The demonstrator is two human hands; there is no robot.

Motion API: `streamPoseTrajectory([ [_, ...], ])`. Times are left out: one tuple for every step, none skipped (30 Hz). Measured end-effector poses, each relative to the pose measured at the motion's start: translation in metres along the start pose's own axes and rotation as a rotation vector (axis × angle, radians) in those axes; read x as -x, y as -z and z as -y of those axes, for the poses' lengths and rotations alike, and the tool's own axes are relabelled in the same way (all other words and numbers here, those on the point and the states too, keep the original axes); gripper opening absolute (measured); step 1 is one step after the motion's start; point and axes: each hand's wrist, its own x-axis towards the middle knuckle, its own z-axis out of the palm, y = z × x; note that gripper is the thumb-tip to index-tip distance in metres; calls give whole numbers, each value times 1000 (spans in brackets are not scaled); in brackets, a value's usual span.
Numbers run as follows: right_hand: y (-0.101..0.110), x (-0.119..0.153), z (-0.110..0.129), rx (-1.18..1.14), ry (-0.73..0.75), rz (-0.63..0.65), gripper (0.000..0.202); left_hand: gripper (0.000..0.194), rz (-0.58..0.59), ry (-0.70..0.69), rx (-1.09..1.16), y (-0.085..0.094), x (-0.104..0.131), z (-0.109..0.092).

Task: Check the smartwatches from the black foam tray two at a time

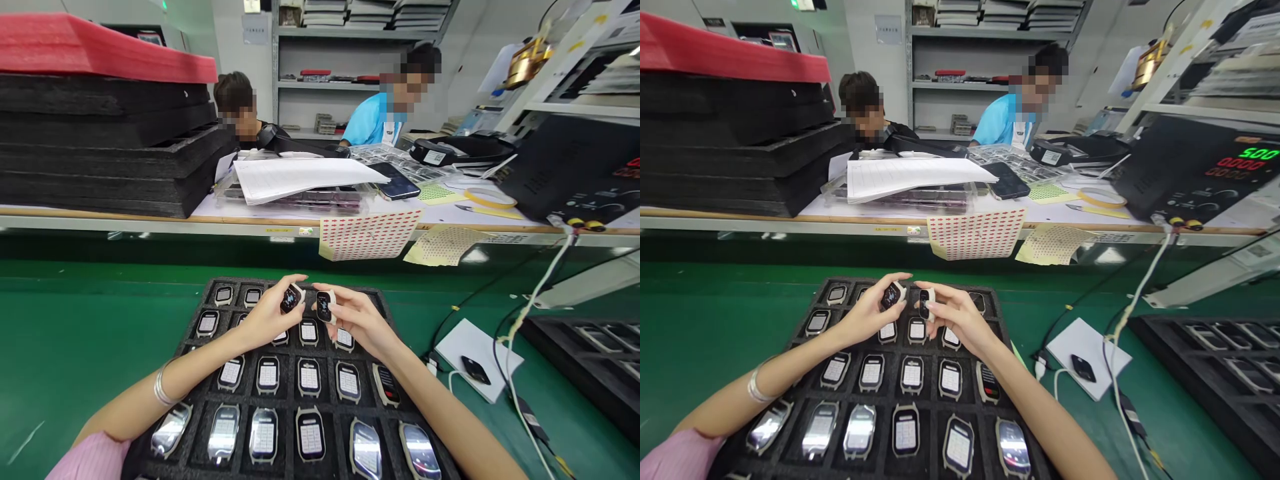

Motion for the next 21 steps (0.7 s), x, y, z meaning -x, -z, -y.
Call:
streamPoseTrajectory([
  [0, 0, 0, 1, 3, 1, 42, 43, -3, 2, 0, 0, 0, -1],
  [1, 0, 0, 1, 5, 3, 41, 43, -5, 3, -1, 0, 0, -1],
  [1, 0, 0, 1, 5, 5, 40, 42, -8, 5, -3, 0, 0, -1],
  [1, 0, 0, -2, 4, 9, 40, 41, -14, 6, -4, 0, 1, 0],
  [1, 0, 0, -6, 2, 14, 40, 41, -23, 10, -2, 0, 1, 1],
  [2, 0, 0, -14, 2, 20, 41, 42, -31, 22, 7, 0, 1, 2],
  [2, 0, 0, -25, 3, 27, 42, 47, -37, 46, 32, -1, 1, 4],
  [2, -1, -1, -36, 3, 35, 44, 54, -37, 79, 78, -2, 0, 7],
  [3, -1, -1, -47, 2, 44, 46, 62, -29, 118, 144, -4, 0, 9],
  [4, -2, -2, -57, -4, 56, 46, 69, -20, 159, 224, -5, -1, 12],
  [5, -2, -4, -64, -14, 70, 44, 73, -12, 200, 308, -6, -3, 14],
  [6, -3, -5, -71, -26, 83, 42, 73, -6, 236, 389, -7, -4, 16],
  [6, -4, -6, -77, -36, 90, 40, 69, -2, 266, 459, -8, -6, 17],
  [7, -4, -7, -81, -43, 91, 38, 63, -2, 288, 517, -8, -7, 17],
  [8, -5, -8, -85, -43, 83, 38, 57, -5, 306, 565, -8, -8, 17],
  [8, -5, -9, -86, -37, 66, 38, 52, -10, 318, 606, -7, -9, 16],
  [8, -5, -9, -81, -29, 41, 40, 49, -10, 325, 640, -6, -9, 14],
  [7, -5, -8, -71, -20, 13, 43, 46, -7, 332, 666, -6, -9, 13],
  [7, -5, -8, -57, -10, -17, 47, 45, -2, 339, 683, -5, -9, 12],
  [6, -4, -8, -39, -1, -46, 50, 44, 7, 347, 695, -5, -8, 11],
  [5, -4, -7, -20, 7, -72, 53, 44, 16, 354, 703, -4, -8, 10],
])
